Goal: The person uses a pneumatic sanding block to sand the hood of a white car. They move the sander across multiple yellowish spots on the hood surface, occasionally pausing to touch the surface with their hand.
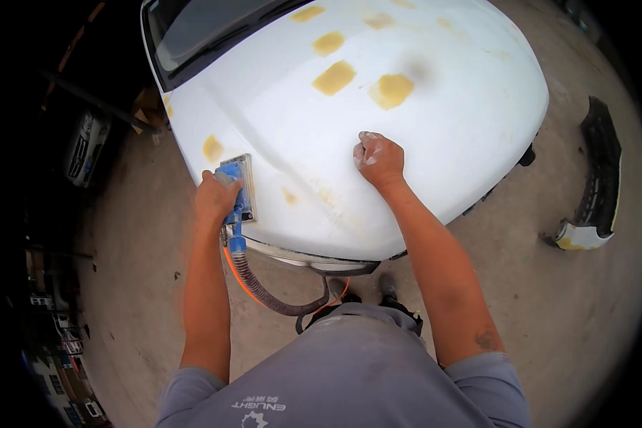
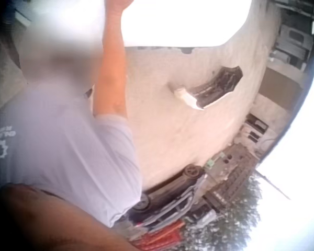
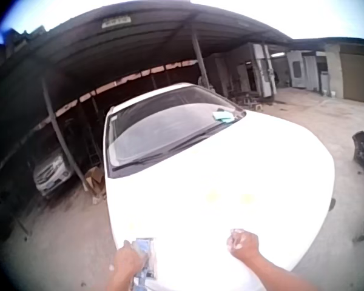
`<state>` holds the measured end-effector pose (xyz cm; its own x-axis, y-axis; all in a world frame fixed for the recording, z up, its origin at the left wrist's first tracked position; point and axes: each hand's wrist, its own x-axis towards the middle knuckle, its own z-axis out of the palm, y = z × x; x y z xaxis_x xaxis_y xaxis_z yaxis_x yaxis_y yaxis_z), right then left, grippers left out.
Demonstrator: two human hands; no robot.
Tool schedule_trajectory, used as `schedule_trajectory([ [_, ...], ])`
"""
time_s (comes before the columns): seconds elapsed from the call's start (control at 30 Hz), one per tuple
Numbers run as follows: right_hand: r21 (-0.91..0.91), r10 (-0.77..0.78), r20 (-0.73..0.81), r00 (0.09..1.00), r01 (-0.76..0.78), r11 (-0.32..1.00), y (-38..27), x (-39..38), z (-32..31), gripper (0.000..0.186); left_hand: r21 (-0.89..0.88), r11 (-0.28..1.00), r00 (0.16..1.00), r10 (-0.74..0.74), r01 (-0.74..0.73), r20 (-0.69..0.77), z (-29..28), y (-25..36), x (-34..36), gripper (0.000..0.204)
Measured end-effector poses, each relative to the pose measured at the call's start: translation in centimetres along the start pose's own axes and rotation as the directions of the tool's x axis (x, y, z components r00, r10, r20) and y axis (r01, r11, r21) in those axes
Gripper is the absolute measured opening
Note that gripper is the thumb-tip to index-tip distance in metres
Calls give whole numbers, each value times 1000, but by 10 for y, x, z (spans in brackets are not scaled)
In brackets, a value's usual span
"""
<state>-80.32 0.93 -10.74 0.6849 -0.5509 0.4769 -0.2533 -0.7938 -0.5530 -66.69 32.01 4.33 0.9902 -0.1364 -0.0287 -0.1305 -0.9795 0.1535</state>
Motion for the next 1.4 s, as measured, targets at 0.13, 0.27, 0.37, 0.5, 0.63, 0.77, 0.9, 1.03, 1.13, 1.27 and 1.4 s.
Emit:
schedule_trajectory([
  [0.13, 32, -3, 2, 1000, 3, 999, -5, 1, -3, 26, -20, 1000, 1000, -12, 12, -14, 10, -16, 3, 78],
  [0.27, 14, 47, 72, 996, -48, 999, -12, 4, -9, 26, -58, 994, 993, -100, 96, -56, -6, -31, 51, 82],
  [0.37, 74, 33, 47, 998, -36, 997, -13, 2, -6, 25, -71, 990, 992, -121, 118, -36, -1, -45, 63, 88],
  [0.5, 399, 185, 98, 978, -209, 893, -36, -17, 2, 27, -81, 992, 994, -103, 99, -42, 8, -35, 37, 93],
  [0.63, 515, -136, 674, 726, -329, 792, -155, -109, -5, 73, -142, 979, 989, -139, 145, 52, 6, -40, 27, 103],
  [0.77, 583, -250, 762, 597, -464, 667, -192, -174, 47, 97, -191, 971, 987, -125, 143, 104, -5, -18, 18, 99],
  [0.9, 525, -217, 836, 504, -620, 583, -208, -148, 26, 90, -218, 971, 988, -74, 102, 133, -12, -27, 25, 89],
  [1.03, 450, -57, 753, 656, -450, 772, -202, -135, 1, 79, -149, 960, 970, 243, -237, 25, -15, -44, 26, 67],
  [1.13, 326, 76, 701, 709, -414, 850, -198, -148, 4, 71, 29, 616, 596, 772, -787, -222, 14, -81, 49, 56],
  [1.27, 248, 359, 620, 698, -608, 755, -249, -149, -5, 62, -72, 199, 206, 973, -977, -102, -3, -107, 81, 56],
  [1.4, 119, 432, 430, 793, -524, 844, -279, -147, 9, 60, -72, -16, -15, 1000, -997, -14, -12, -115, 108, 58],
])
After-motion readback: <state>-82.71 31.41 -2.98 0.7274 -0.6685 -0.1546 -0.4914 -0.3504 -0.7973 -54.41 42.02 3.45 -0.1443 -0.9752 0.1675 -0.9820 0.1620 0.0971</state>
